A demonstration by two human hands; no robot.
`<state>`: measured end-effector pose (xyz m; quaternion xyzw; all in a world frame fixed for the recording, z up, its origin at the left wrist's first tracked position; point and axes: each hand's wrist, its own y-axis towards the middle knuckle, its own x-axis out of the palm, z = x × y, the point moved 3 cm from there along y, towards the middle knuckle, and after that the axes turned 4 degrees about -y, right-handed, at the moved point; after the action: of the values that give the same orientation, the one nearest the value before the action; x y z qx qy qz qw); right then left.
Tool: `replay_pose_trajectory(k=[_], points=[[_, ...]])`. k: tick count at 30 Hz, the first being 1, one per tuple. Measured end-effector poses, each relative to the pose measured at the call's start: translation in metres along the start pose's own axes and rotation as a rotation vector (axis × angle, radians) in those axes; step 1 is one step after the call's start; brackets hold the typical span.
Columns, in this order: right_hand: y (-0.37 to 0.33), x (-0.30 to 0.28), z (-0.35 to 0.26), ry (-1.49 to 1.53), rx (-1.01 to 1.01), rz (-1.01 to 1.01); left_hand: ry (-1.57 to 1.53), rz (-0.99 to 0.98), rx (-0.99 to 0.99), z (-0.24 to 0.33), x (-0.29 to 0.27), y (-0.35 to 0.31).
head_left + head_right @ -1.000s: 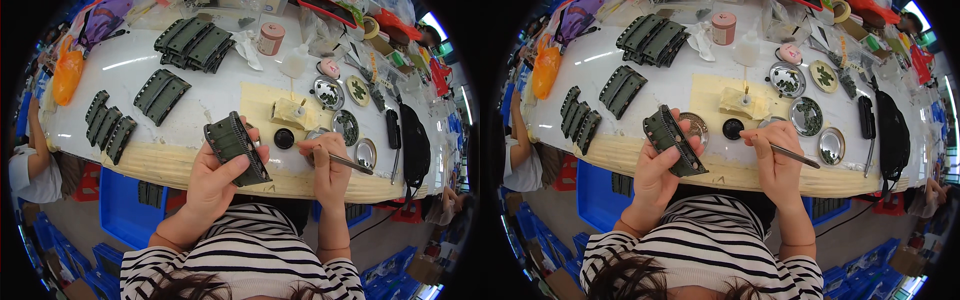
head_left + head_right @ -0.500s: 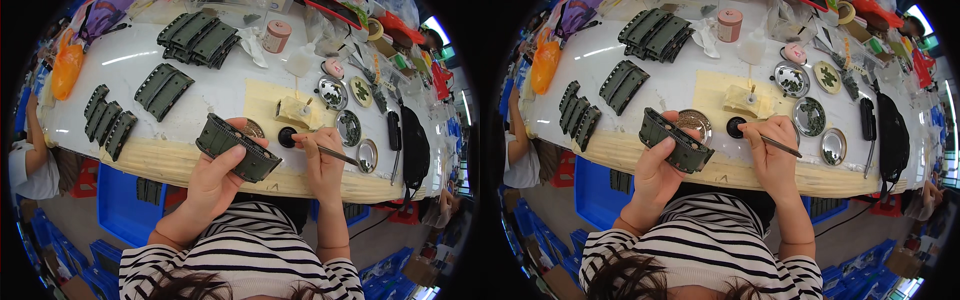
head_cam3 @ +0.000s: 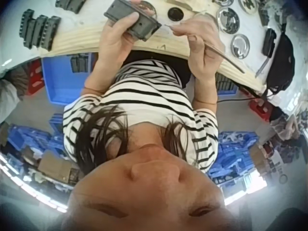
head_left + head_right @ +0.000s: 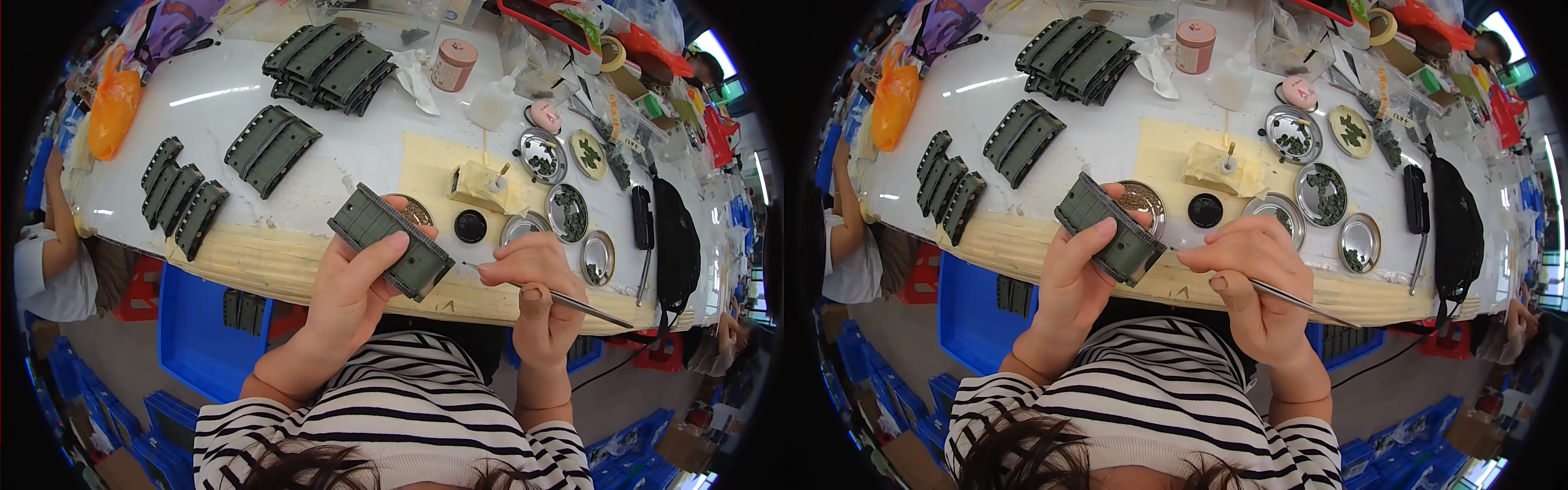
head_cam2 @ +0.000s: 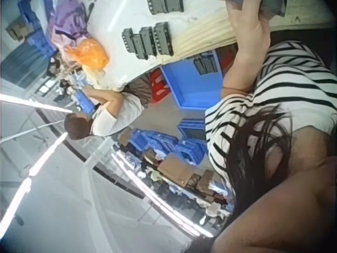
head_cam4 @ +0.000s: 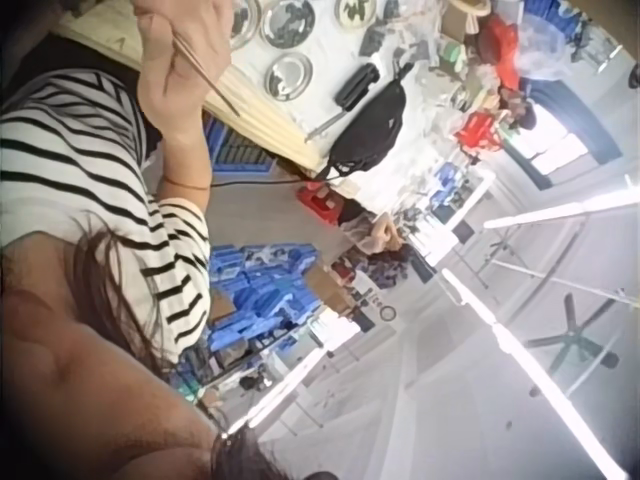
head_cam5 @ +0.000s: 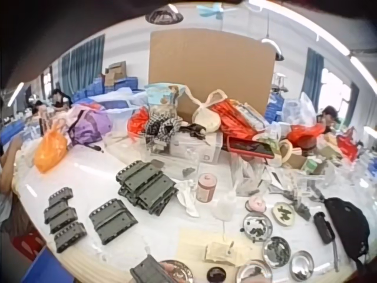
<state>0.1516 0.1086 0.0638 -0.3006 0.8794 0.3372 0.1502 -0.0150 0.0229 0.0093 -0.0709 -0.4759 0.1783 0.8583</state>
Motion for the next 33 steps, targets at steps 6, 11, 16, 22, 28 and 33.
replay_pose_trajectory(k=[6,11,16,22,28,33], points=[[-0.0020,0.0069,-0.0053,0.150,0.071,-0.016,-0.013,0.033,-0.045,-0.0027,0.0047,0.0002],[-0.0008,0.0077,-0.0050,0.133,0.054,-0.036,-0.008,0.011,-0.046,-0.0025,0.0042,-0.0006],[-0.0002,0.0089,-0.0044,0.130,0.045,-0.039,-0.040,0.011,-0.051,-0.0027,0.0046,-0.0011],[0.0009,0.0091,-0.0051,0.123,0.054,-0.047,-0.019,0.021,-0.055,-0.0020,0.0052,-0.0007],[0.0001,0.0090,-0.0044,0.107,0.032,-0.042,-0.002,0.029,-0.045,-0.0037,0.0062,-0.0018],[0.0001,0.0091,-0.0055,0.089,0.042,-0.034,-0.001,0.037,-0.053,-0.0029,0.0068,-0.0023]])
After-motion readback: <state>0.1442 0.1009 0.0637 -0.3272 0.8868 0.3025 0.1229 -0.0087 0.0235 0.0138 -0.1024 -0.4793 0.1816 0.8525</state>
